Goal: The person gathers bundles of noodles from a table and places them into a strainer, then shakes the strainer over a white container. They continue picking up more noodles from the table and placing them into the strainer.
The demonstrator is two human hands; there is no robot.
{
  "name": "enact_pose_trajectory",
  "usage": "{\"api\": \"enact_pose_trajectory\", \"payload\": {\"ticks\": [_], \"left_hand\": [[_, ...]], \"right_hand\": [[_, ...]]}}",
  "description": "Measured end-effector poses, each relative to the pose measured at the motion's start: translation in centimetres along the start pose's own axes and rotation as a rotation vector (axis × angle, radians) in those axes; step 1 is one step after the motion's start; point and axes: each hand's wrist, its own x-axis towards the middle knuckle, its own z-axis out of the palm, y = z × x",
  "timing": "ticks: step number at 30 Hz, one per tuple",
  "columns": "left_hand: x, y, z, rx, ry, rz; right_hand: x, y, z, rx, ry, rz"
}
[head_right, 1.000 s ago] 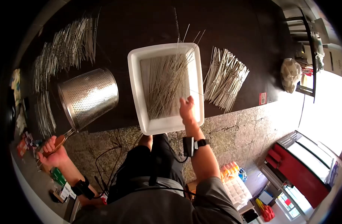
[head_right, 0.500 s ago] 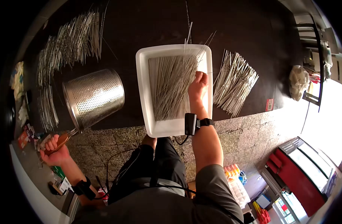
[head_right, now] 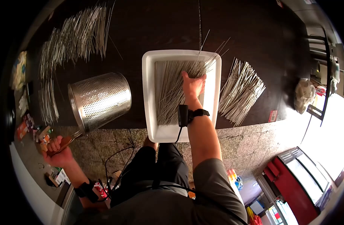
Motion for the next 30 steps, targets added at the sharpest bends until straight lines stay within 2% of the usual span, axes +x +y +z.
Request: {"api": "enact_pose_trajectory", "payload": {"ticks": [3, 5, 9, 12, 14, 17, 21, 23, 24, 26, 28, 30], "left_hand": [[-0.1, -0.2, 0.1, -0.012, 0.049, -0.002], [-0.2, -0.1, 0.0, -0.009, 0.051, 0.01], [-0.4, -0.2, 0.5, -0.013, 0.031, 0.014], [-0.7, -0.3, 0.5, -0.024, 0.025, 0.008], [-0.9, -0.4, 0.7, -0.025, 0.077, 0.027], [-1.1, -0.2, -0.1, -0.056, 0.027, 0.018], [-1.3, -0.1, -0.3, -0.065, 0.013, 0.021], [-1.4, 0.1, -0.4, -0.094, -0.052, -0.006], [-1.6, 0.1, -0.4, -0.096, -0.05, -0.003], [-1.9, -0.1, -0.3, -0.056, 0.1, 0.036], [-2.0, 0.1, -0.5, -0.066, 0.088, 0.031], [-2.0, 0.1, -0.7, -0.079, 0.074, 0.025]], "right_hand": [[0.6, 0.1, 0.1, 0.006, -0.041, 0.042], [0.6, 0.3, 0.3, 0.204, -0.039, 0.06], [1.2, 1.4, 0.3, 0.232, -0.137, 0.006], [1.4, 2.6, 0.5, 0.249, -0.16, 0.049], [1.1, 2.5, -0.3, 0.469, -0.283, 0.118], [0.5, 3.3, -0.8, 0.615, -0.301, 0.132], [-1.5, 2.3, -2.8, 0.627, -0.305, 0.142], [-2.7, 2.2, -3.1, 0.994, -0.289, 0.201], [-3.0, 2.5, -3.4, 0.993, -0.291, 0.198], [-3.3, 3.2, -4.0, 0.998, -0.292, 0.115], [-3.4, 2.6, -4.9, 1.012, -0.216, 0.127], [-3.1, 2.5, -6.3, 1.088, -0.226, 0.063]]}}
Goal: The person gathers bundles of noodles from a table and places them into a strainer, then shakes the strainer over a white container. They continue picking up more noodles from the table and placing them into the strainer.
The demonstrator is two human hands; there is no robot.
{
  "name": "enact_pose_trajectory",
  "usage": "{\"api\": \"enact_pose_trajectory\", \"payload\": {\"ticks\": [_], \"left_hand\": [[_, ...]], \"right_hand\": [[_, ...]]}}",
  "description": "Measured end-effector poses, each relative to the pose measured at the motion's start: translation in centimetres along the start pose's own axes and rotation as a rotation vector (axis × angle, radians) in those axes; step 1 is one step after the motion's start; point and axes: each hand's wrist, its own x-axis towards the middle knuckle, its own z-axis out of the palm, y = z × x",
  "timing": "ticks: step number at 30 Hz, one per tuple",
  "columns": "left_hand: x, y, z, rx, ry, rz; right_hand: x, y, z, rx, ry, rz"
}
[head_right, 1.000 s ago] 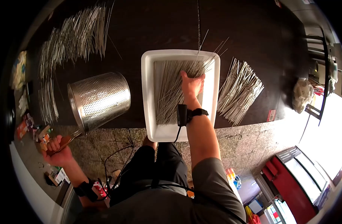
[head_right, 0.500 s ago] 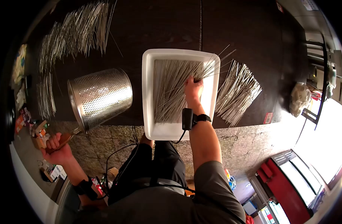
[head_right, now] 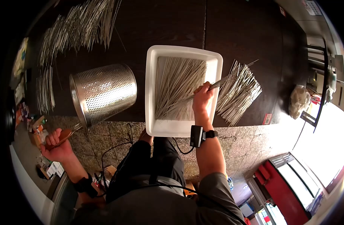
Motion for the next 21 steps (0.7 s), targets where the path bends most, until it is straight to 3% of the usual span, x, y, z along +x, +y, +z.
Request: {"api": "enact_pose_trajectory", "payload": {"ticks": [6, 10, 12, 14, 16, 21], "left_hand": [[0.1, 0.1, -0.3, 0.001, -0.092, -0.01], [0.3, 0.1, -0.4, -0.002, -0.114, -0.017], [0.3, 0.3, -0.4, -0.018, -0.13, -0.021], [0.3, 0.4, -0.1, -0.004, -0.092, 0.001], [0.5, 0.4, -0.3, -0.035, -0.117, -0.002], [0.4, 0.6, -0.9, -0.049, -0.138, -0.018]], "right_hand": [[-0.8, -2.1, 0.6, 0.02, 0.086, -0.033], [-2.4, -1.1, 0.0, -0.006, -0.001, 0.013], [-2.9, 1.1, -1.5, -0.377, -0.176, -0.027], [-4.0, 3.4, -4.9, -0.84, -0.176, 0.017], [-5.6, 3.0, -5.5, -0.899, -0.179, 0.234], [-5.0, 6.2, -7.5, -1.063, -0.138, 0.163]]}}
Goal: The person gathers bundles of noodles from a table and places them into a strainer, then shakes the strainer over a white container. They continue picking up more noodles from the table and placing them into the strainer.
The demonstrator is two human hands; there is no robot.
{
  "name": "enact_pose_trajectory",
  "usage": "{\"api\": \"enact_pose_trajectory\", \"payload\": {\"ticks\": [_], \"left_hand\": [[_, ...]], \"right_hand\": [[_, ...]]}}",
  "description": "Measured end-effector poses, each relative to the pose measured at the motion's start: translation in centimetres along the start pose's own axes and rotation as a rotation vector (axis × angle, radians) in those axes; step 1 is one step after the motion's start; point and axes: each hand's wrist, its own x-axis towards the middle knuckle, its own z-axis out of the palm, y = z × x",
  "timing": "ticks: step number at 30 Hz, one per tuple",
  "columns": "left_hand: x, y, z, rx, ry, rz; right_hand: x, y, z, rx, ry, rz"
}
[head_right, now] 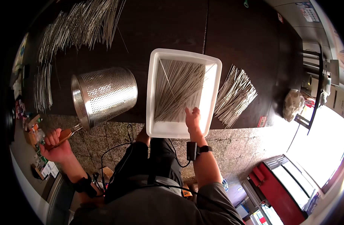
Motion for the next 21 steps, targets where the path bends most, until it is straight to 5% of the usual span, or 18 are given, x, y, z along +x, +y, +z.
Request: {"api": "enact_pose_trajectory", "payload": {"ticks": [4, 12, 19, 21], "left_hand": [[-0.3, 0.2, -0.2, 0.027, 0.03, 0.011], [-0.4, 0.7, -0.3, 0.05, -0.002, 0.025], [-0.7, 0.5, 0.4, 0.067, 0.046, 0.039], [-0.7, 0.4, 0.4, 0.061, 0.04, 0.036]], "right_hand": [[1.9, -2.0, 1.8, 0.201, 0.07, 0.043], [3.6, -11.0, 4.1, -0.291, 0.194, -0.058], [3.3, -13.8, 4.7, -0.218, 0.063, -0.021], [3.5, -13.0, 5.4, -0.329, 0.126, -0.182]]}}
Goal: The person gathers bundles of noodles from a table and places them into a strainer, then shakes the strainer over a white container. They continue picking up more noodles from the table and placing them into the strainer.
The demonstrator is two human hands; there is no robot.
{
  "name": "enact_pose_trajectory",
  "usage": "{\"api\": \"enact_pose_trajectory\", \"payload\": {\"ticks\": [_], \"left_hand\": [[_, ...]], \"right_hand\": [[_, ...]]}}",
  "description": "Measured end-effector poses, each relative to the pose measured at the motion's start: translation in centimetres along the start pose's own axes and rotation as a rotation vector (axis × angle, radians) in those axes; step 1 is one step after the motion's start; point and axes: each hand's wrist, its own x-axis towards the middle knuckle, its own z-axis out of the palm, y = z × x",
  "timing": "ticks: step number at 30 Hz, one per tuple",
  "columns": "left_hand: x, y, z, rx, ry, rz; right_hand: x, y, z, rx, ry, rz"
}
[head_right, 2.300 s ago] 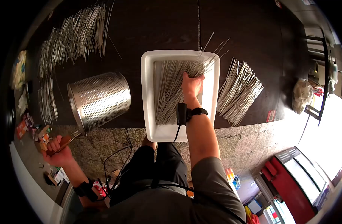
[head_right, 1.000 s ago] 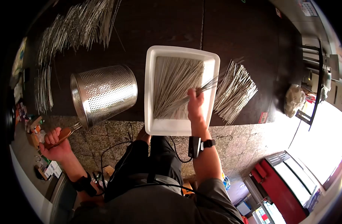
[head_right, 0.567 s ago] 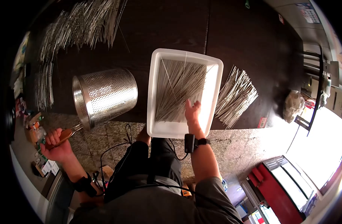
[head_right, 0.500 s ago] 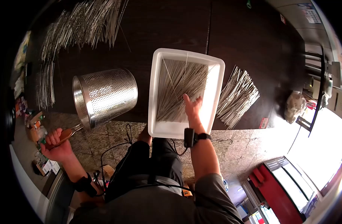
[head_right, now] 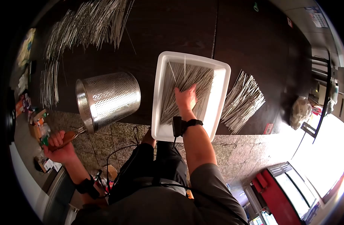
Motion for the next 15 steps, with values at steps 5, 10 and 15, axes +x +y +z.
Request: {"api": "enact_pose_trajectory", "payload": {"ticks": [5, 10, 15], "left_hand": [[-0.7, 0.2, -0.4, -0.042, 0.085, 0.017], [-1.0, 0.2, 0.2, 0.059, 0.197, 0.11], [-1.2, -0.2, 1.9, 0.056, 0.266, 0.128]], "right_hand": [[-0.5, -0.8, 0.0, 0.298, -0.003, 0.139], [1.2, 5.6, 4.5, 0.809, 0.101, 0.022], [-1.6, 6.2, 2.4, 1.21, 0.103, 0.015]]}}
